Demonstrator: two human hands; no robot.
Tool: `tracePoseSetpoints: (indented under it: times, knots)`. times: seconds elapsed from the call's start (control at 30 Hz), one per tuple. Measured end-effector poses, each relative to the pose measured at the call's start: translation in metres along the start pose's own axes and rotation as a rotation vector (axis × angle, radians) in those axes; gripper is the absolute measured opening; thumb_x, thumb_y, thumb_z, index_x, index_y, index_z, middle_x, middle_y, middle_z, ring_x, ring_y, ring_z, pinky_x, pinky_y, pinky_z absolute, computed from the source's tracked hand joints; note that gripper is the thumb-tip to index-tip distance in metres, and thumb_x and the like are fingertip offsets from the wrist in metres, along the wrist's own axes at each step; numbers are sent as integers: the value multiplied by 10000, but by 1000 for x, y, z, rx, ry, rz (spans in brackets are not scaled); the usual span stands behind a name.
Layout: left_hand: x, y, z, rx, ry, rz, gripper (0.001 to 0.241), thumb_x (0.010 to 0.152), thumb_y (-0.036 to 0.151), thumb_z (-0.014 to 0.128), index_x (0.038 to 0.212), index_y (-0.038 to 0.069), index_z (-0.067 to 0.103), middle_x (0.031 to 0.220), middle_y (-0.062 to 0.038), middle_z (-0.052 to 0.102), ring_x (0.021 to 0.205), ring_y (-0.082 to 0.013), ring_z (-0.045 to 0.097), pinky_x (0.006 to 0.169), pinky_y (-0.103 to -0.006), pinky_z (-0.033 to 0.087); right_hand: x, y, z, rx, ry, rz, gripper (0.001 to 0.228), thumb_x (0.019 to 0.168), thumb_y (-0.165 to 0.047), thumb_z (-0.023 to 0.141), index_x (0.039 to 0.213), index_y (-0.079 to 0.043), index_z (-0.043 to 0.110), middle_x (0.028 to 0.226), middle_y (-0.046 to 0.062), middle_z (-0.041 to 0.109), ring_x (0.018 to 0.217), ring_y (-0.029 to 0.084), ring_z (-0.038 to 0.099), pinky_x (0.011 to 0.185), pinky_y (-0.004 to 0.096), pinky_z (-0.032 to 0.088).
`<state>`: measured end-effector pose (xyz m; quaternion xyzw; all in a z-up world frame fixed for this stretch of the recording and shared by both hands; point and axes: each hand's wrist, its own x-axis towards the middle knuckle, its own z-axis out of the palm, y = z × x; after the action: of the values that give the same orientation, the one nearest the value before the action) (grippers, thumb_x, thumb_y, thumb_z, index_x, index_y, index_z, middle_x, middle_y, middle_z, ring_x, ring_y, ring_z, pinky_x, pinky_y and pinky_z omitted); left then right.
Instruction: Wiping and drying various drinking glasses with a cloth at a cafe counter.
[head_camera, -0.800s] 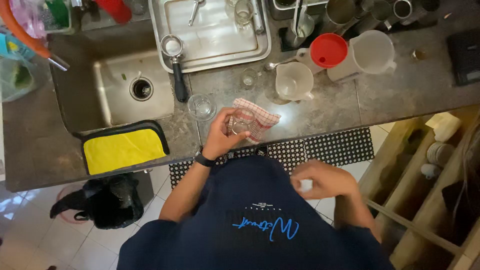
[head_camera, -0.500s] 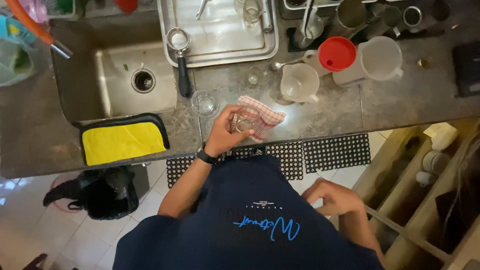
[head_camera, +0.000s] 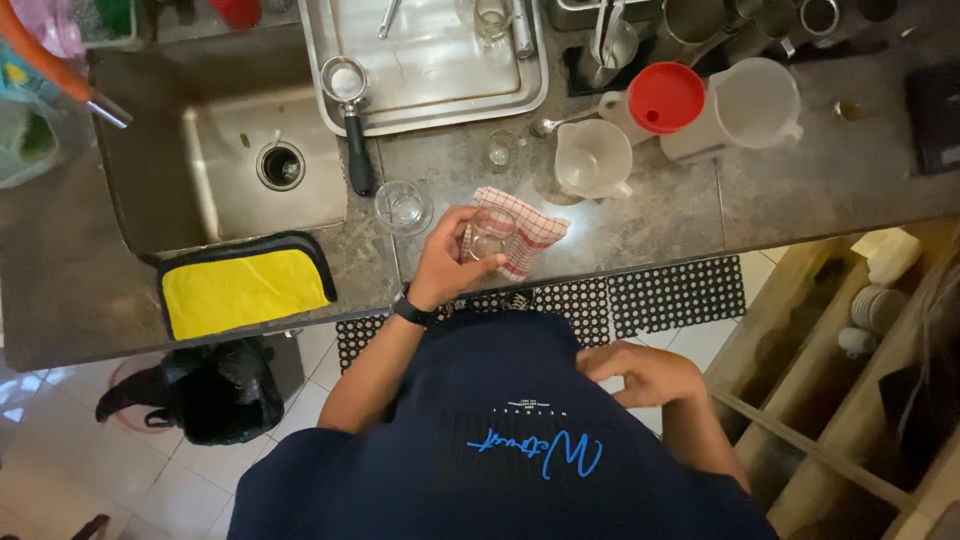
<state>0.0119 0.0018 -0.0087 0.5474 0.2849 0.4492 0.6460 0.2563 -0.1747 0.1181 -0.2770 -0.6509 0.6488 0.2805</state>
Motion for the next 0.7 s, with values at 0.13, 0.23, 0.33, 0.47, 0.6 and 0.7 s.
tracePoseSetpoints:
  times: [0.13,0.23,0.33,0.47,0.6,0.7]
  knots:
    - [2,3,-1,-29,-24,-50,692,684,2,959,1272,6,596,1168,-80,567,1088,-146,588,977,-274,507,7,59,-7,-44,64,-86,126,931,-89,718,916,26,669,800,245,677,831,459,676,777,597,518]
    - [1,2,-1,-8,-19,-37,659,677,17,973,1229,12,613,1172,-94,582,1106,-154,616,965,-297,522,30,49,-24,-94,114,-123,87,891,-89,757,831,-36,722,781,101,733,821,342,678,802,467,533]
    - [1,17,5,-24,-17,-49,669,685,-9,951,1253,9,599,1160,-80,570,1087,-150,604,949,-288,530,20,58,-44,-93,232,11,71,794,-135,867,803,-100,805,784,33,773,808,232,695,787,403,532]
    - [2,23,13,-115,-38,-59,645,741,4,921,1292,-1,586,1124,-102,622,1067,-154,631,911,-281,565,38,82,-50,-94,850,175,606,820,-292,865,1282,-55,552,1109,131,573,1047,280,546,926,401,476]
    - [-4,28,23,-175,-131,-79,623,758,-20,893,1294,-10,575,1109,-139,657,1070,-184,654,923,-314,570,61,142,-28,150,779,255,638,934,-488,698,1350,-11,612,1202,138,612,1141,252,540,918,460,489]
    - [-6,13,21,-135,-141,-28,633,748,64,937,1280,6,598,1175,-136,617,1143,-192,628,970,-354,554,92,131,1,308,970,236,453,999,-357,678,1255,13,620,1167,109,628,1063,232,567,939,416,481]
